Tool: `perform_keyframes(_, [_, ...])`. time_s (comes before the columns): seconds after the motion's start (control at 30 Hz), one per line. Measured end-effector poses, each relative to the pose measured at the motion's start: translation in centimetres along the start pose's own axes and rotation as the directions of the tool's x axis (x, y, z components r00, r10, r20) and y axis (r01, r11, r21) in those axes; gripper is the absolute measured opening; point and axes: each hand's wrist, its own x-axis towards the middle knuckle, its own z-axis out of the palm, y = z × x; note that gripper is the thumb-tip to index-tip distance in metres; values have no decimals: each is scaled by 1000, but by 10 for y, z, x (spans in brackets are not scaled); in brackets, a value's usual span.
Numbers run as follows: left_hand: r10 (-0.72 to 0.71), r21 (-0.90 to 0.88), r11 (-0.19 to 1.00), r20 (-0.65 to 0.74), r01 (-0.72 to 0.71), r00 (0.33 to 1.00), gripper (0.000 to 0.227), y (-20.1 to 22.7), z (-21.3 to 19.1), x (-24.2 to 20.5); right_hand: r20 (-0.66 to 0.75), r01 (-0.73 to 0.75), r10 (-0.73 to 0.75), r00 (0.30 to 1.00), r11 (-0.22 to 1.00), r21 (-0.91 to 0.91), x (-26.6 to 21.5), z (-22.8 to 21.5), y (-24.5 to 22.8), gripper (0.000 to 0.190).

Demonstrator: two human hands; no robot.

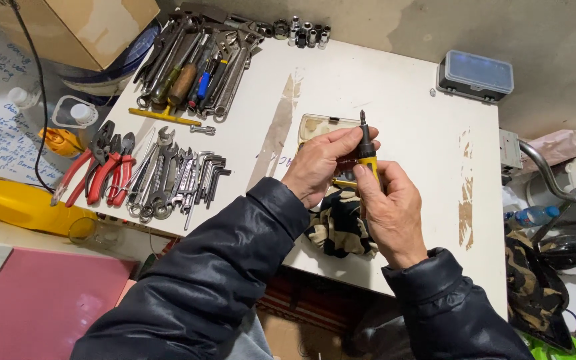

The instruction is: The person wipes a yellow and black screwdriver handle with a cloth, then attaches a black socket bit to it. They proceed to remove several socket bits from a yellow plastic case and place them on the white table.

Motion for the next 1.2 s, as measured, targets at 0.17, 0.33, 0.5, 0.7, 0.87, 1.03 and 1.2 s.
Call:
perform_keyframes(0.17, [-13, 3, 1000, 28, 13, 1000, 38, 3, 2, -7, -18, -24, 23, 1000, 999, -37, -1, -4, 1, 23])
perform_keyframes(0.33, [-7, -38, 999, 47, 9, 999, 43, 0, -5, -5, -39, -64, 59, 997, 991, -118, -9, -3, -12, 23])
perform_keyframes(0.5, [-30, -77, 996, 65, 35, 997, 39, 0, -5, -3, -34, -74, 72, 997, 996, -51, -7, -3, -3, 22])
perform_keyframes(0.7, [-143, -28, 989, 11, 143, 990, 39, 5, -7, -3, 149, -300, 264, 953, 894, 334, -9, -4, -11, 28])
perform_keyframes(0.87, [-143, -11, 990, -26, 143, 989, 40, -1, -10, 2, 262, -382, 296, 918, 837, 391, -6, -9, -13, 40])
perform_keyframes(1.03, [-130, -4, 991, -40, 130, 991, 38, -5, -12, 3, 389, -514, 350, 852, 697, 499, -4, -12, -18, 48])
perform_keyframes(1.2, [-84, -5, 996, -88, 84, 993, 34, -7, -12, 3, 276, -396, 306, 911, 837, 377, -8, -8, -12, 43])
